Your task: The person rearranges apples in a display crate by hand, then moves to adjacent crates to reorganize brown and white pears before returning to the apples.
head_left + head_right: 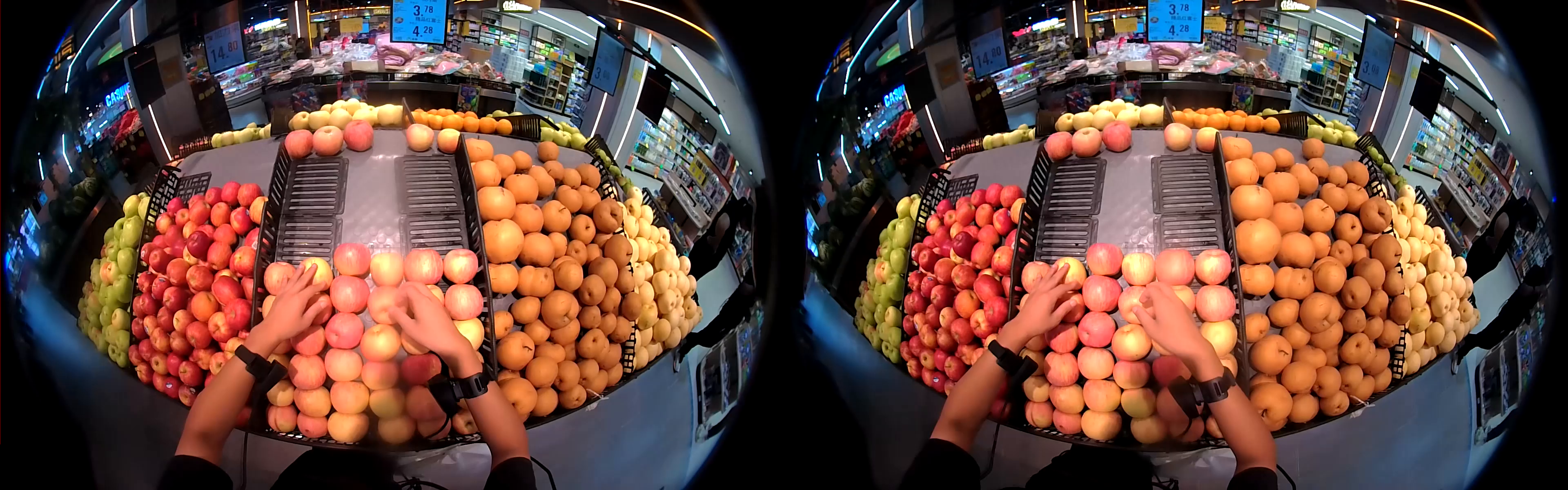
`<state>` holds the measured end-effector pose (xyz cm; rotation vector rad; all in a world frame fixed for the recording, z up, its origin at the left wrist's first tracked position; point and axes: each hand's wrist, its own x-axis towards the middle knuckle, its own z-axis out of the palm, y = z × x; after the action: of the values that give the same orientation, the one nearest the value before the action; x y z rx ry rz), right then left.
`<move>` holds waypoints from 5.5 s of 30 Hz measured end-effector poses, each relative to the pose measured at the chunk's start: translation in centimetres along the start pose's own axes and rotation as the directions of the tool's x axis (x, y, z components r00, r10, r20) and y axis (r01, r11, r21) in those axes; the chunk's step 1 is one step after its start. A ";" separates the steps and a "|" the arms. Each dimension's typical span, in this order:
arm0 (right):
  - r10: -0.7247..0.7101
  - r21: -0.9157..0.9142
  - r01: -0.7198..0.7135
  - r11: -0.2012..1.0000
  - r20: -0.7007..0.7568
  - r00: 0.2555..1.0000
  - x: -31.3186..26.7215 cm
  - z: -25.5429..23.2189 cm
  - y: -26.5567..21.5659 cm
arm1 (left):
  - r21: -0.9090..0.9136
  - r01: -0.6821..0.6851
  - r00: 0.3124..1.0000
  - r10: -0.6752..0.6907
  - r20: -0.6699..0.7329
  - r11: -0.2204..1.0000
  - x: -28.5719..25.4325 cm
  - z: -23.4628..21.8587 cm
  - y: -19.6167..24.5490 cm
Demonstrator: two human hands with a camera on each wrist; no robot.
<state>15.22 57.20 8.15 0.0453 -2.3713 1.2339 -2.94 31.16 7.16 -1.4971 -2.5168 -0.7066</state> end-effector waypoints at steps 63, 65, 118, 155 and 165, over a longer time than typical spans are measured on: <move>0.055 -0.490 -0.220 0.844 -0.329 0.943 -27.1 -11.6 4.7 | -0.301 -0.137 0.981 0.171 0.088 0.944 -4.8 20.4 32.4; -0.021 -0.500 -0.179 0.847 -0.369 0.929 -27.2 -11.3 5.7 | -0.263 -0.165 0.981 0.185 0.053 0.951 -5.0 21.1 32.4; 0.341 -0.648 -0.134 0.750 0.204 0.918 -9.2 -15.7 11.1 | -0.379 -0.214 0.963 0.260 0.074 0.900 -3.3 22.9 32.3; 0.377 0.324 -0.220 0.920 -0.583 0.719 -23.6 -14.7 9.0 | -0.353 -0.236 0.948 0.295 0.122 0.905 -3.8 22.0 32.8; 0.337 0.138 -0.313 0.940 -0.543 0.770 -25.8 -15.4 7.0 | -0.379 -0.286 0.939 0.336 0.072 0.880 -4.0 22.4 32.4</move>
<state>42.54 68.79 -0.39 -0.6603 -1.8726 1.2294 29.64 51.09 -3.38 -2.0792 -2.2302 -1.0899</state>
